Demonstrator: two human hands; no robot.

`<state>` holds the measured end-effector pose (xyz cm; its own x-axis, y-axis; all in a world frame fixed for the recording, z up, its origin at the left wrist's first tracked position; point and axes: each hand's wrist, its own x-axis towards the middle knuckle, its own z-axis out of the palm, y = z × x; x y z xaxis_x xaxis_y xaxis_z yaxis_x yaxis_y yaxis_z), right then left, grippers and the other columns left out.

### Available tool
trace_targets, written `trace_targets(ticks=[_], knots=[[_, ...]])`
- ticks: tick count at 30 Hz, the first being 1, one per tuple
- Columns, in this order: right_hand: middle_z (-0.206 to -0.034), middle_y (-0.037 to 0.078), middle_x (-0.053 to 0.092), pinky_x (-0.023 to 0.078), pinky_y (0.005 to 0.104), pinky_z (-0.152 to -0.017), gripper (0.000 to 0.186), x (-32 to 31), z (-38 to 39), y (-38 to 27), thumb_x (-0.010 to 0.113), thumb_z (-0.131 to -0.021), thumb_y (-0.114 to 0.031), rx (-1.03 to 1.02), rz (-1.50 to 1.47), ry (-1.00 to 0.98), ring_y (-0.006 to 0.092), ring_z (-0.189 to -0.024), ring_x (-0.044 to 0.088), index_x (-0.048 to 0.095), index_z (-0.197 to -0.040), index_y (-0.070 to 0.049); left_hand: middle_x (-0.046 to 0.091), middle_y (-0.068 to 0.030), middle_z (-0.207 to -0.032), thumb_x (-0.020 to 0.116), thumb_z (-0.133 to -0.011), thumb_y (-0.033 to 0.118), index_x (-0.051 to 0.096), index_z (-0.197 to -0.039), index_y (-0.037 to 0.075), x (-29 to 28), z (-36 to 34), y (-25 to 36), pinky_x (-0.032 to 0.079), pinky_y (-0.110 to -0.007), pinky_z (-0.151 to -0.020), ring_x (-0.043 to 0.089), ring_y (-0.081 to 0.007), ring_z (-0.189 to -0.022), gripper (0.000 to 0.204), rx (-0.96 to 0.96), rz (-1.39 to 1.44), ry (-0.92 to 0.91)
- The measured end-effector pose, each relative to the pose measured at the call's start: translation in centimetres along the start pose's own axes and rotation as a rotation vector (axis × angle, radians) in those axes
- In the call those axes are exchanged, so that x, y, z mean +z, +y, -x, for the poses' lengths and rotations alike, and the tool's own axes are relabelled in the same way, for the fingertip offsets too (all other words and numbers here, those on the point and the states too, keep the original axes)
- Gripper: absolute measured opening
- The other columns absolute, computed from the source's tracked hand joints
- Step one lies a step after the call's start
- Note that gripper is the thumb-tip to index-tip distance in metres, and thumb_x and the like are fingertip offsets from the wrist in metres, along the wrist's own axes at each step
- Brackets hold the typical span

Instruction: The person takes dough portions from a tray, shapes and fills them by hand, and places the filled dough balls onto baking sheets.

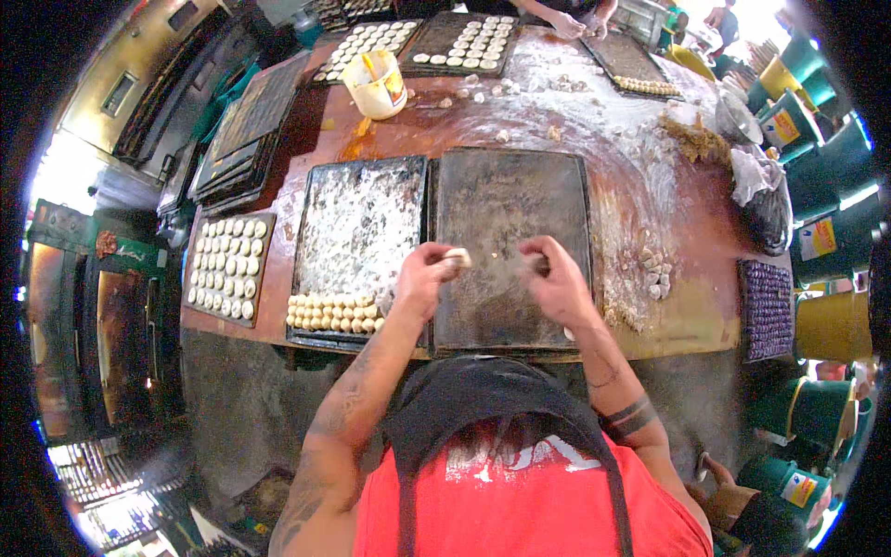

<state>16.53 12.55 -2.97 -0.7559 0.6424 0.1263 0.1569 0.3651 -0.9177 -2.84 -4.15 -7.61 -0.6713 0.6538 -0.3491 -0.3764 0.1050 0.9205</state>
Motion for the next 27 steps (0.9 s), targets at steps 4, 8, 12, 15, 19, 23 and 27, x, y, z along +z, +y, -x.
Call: trace_targets(ticks=[4, 8, 12, 15, 19, 23, 27], knots=[[-0.096, 0.011, 0.072, 0.056, 0.0347, -0.08, 0.022, 1.0, -1.0, -4.8, 0.078, -0.088, -0.007, -0.148, 0.025, -0.001, 0.0214, -0.09, 0.071, 0.069, -0.107, -0.001, 0.073, -0.01, -0.104, 0.07, -0.091, -0.002, 0.066, -0.119, -0.003, 5.8, 1.3, 4.1, 0.058, -0.031, -0.087, 0.07, -0.0161, -0.093, 0.028, -0.055, 0.075, -0.137], [-0.106, 0.015, 0.069, 0.056, 0.0352, -0.082, 0.026, 2.2, -1.0, -3.6, 0.078, -0.088, -0.008, -0.396, 0.37, 0.076, 0.0249, -0.096, 0.071, 0.07, -0.112, -0.002, 0.07, -0.009, -0.117, 0.064, -0.097, -0.002, 0.062, -0.123, -0.002, 6.3, 2.7, 4.2, 0.058, -0.032, -0.09, 0.069, -0.0161, -0.1, 0.026, -0.136, 0.266, -0.207], [-0.113, 0.012, 0.065, 0.055, 0.0325, -0.084, 0.032, 1.6, -0.3, -6.6, 0.077, -0.09, -0.007, -0.101, 0.16, 0.1, 0.0186, -0.097, 0.067, 0.067, -0.12, -0.001, 0.069, -0.0091, -0.115, 0.067, -0.099, 0.005, 0.061, -0.124, 0.0, 6.0, 2.8, 5.1, 0.058, -0.033, -0.092, 0.068, -0.0168, -0.099, 0.026, -0.077, 0.306, -0.238], [-0.106, 0.005, 0.066, 0.055, 0.0297, -0.083, 0.031, 0.2, -0.9, -4.2, 0.075, -0.093, -0.007, 0.073, -0.17, -0.085, 0.0146, -0.095, 0.064, 0.065, -0.121, 0.0, 0.072, -0.0093, -0.108, 0.072, -0.097, 0.009, 0.063, -0.124, 0.0, 6.6, 3.1, 6.5, 0.058, -0.034, -0.089, 0.069, -0.0168, -0.096, 0.029, 0.124, 0.093, -0.254], [-0.104, 0.003, 0.067, 0.057, 0.0304, -0.082, 0.023, 0.9, -0.9, -5.2, 0.07, -0.098, -0.009, 0.229, -0.704, 0.019, 0.0131, -0.096, 0.066, 0.063, -0.118, -0.001, 0.073, -0.0095, -0.112, 0.071, -0.097, 0.006, 0.068, -0.125, 0.001, 8.0, 3.9, 7.4, 0.057, -0.033, -0.084, 0.069, -0.016, -0.093, 0.029, -0.024, 0.433, -0.394], [-0.107, 0.005, 0.066, 0.056, 0.0316, -0.083, 0.022, 1.7, -0.7, -8.3, 0.071, -0.097, -0.01, 0.158, -0.718, 0.231, 0.014, -0.098, 0.065, 0.066, -0.117, -0.001, 0.073, -0.0073, -0.11, 0.068, -0.097, 0.001, 0.067, -0.121, -0.001, 8.4, 4.0, 8.8, 0.054, -0.029, -0.09, 0.068, -0.0135, -0.097, 0.025, 0.278, -0.172, -0.12], [-0.112, 0.01, 0.068, 0.055, 0.0355, -0.09, 0.036, 0.3, -0.4, -9.3, 0.073, -0.086, -0.003, -0.183, 0.138, 0.339, 0.0262, -0.107, 0.066, 0.071, -0.121, -0.007, 0.072, -0.0081, -0.112, 0.066, -0.098, 0.0, 0.062, -0.127, -0.001, 9.5, 4.8, 7.9, 0.056, -0.032, -0.091, 0.069, -0.018, -0.102, 0.03, 0.297, 0.044, -0.159]])
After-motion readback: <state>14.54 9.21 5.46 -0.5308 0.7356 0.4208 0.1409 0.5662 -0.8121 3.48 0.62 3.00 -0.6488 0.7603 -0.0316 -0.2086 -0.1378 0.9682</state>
